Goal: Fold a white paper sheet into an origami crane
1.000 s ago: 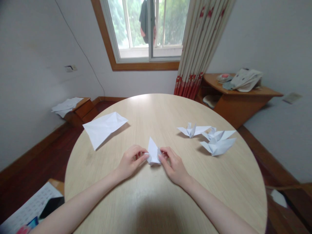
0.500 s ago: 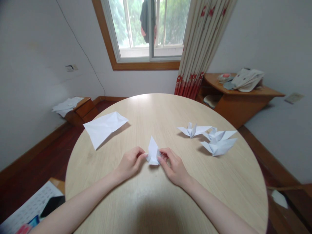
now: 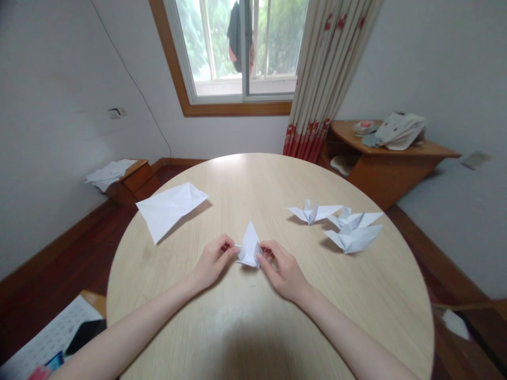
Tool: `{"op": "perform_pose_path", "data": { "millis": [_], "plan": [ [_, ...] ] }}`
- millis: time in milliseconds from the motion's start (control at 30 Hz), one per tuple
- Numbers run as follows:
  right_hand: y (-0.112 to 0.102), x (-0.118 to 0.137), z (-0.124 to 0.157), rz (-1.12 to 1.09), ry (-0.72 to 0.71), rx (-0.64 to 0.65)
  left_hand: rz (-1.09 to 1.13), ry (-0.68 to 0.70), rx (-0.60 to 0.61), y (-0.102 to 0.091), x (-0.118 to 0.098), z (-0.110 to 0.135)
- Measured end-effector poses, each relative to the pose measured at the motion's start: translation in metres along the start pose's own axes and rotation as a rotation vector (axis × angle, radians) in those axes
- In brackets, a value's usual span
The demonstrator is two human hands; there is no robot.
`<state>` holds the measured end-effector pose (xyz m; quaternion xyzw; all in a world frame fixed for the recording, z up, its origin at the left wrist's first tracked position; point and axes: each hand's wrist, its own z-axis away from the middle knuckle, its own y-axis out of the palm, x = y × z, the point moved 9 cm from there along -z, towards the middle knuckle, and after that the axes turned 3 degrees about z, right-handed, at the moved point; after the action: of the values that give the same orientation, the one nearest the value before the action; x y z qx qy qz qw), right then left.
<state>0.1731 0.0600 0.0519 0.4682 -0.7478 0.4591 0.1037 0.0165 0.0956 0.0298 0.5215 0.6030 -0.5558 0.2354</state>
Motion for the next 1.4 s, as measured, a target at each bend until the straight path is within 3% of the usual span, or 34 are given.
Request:
{"op": "perform_pose_path", "data": {
  "millis": [167, 400, 500, 667, 833, 1000, 1200, 1400],
  "plan": [
    [-0.001, 0.001, -0.001, 0.001, -0.005, 0.015, -0.011, 0.041, -0.008, -0.002, -0.005, 0.002],
    [-0.009, 0.001, -0.001, -0.094, -0.029, 0.05, -0.045, 0.287, 0.037, 0.004, -0.029, 0.011],
    [-0.015, -0.008, 0.0, -0.119, 0.037, 0.01, -0.096, 0.425, 0.055, 0.007, -0.043, 0.017],
    [-0.03, -0.02, -0.003, 0.025, 0.091, -0.131, -0.219, 0.561, 0.069, 0.012, -0.059, 0.023],
    [-0.027, -0.021, -0.008, -0.079, 0.112, -0.095, -0.266, 0.61, 0.077, 0.014, -0.059, 0.024],
    [-0.02, -0.021, -0.005, -0.149, 0.204, -0.05, -0.27, 0.61, 0.004, 0.007, -0.061, 0.025],
    [-0.034, -0.032, 0.001, -0.123, 0.289, -0.258, -0.306, 0.741, -0.001, 0.009, -0.078, 0.035],
    [-0.028, -0.063, 0.003, -0.478, 0.569, -0.312, -0.385, 0.84, -0.003, 0.012, -0.078, 0.04]
  ]
}}
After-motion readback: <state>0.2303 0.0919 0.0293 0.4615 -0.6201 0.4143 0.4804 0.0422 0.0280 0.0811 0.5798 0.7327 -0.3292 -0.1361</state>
